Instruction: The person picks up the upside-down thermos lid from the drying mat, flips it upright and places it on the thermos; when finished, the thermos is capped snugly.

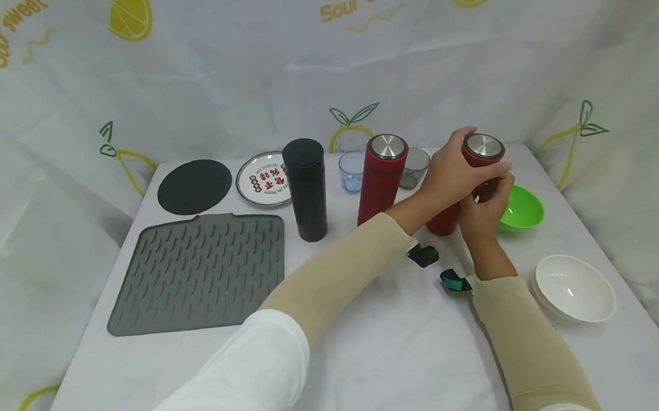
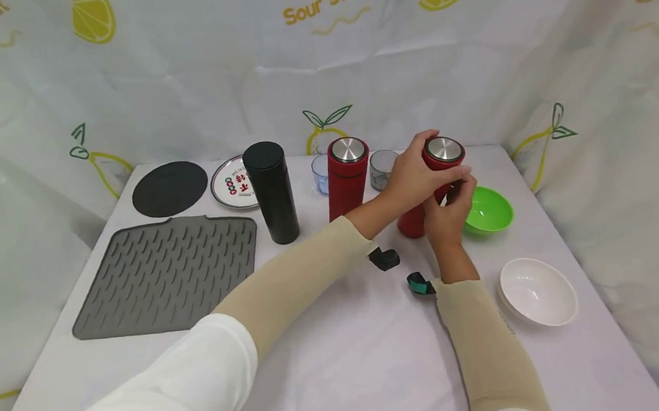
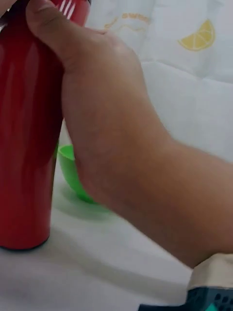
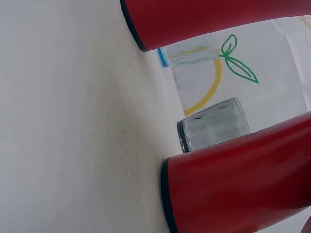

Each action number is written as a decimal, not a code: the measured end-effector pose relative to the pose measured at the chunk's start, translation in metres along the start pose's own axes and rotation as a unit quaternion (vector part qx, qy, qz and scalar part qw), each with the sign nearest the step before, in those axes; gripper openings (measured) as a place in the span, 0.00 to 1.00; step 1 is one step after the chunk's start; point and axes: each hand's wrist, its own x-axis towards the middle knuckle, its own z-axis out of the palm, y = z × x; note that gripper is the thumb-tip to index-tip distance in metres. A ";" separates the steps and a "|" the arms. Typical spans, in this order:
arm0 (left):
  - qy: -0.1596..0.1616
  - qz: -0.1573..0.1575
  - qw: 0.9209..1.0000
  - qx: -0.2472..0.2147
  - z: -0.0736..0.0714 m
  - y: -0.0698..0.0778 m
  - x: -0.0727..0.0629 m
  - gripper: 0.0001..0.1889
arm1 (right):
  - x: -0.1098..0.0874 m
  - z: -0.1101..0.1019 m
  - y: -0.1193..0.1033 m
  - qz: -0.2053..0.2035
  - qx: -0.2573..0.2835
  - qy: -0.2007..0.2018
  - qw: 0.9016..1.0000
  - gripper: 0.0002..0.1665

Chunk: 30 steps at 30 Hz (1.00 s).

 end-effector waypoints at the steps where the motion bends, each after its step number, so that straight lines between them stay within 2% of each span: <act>1: 0.008 0.000 1.000 -0.007 -0.001 -0.002 -0.001 0.45 | 0.000 0.000 0.000 0.002 0.004 0.003 1.000 0.27; 4: 0.036 0.012 0.999 -0.023 -0.004 -0.010 -0.007 0.45 | -0.001 0.001 0.000 0.003 0.000 0.010 1.000 0.27; 7: 0.057 0.041 0.997 -0.037 -0.007 -0.017 -0.014 0.43 | 0.000 0.000 0.000 0.008 0.011 0.019 1.000 0.28; 11: 0.043 0.064 0.997 -0.029 -0.008 -0.019 -0.018 0.40 | 0.001 0.000 0.001 0.008 0.014 0.020 1.000 0.29; 13: 0.026 0.060 0.997 -0.027 -0.009 -0.017 -0.016 0.42 | 0.000 0.000 0.003 -0.001 0.012 0.013 1.000 0.29; 19: -0.027 -0.008 0.999 -0.026 -0.007 -0.004 0.002 0.43 | 0.000 0.002 0.009 -0.024 0.001 -0.003 1.000 0.28; 21: -0.035 -0.017 0.999 -0.015 -0.008 -0.002 0.006 0.42 | -0.001 0.002 0.010 -0.021 -0.004 -0.002 1.000 0.28; 24: -0.021 -0.009 1.000 0.007 -0.011 -0.006 0.004 0.44 | -0.001 0.003 0.009 -0.014 -0.005 0.004 1.000 0.26; 26: 0.004 0.005 1.000 0.008 -0.013 -0.013 -0.002 0.43 | -0.001 0.003 0.008 -0.009 0.000 0.009 1.000 0.26; 30: 0.045 0.038 0.998 0.002 -0.015 -0.023 -0.016 0.36 | 0.001 0.003 0.006 -0.006 0.027 0.018 0.999 0.28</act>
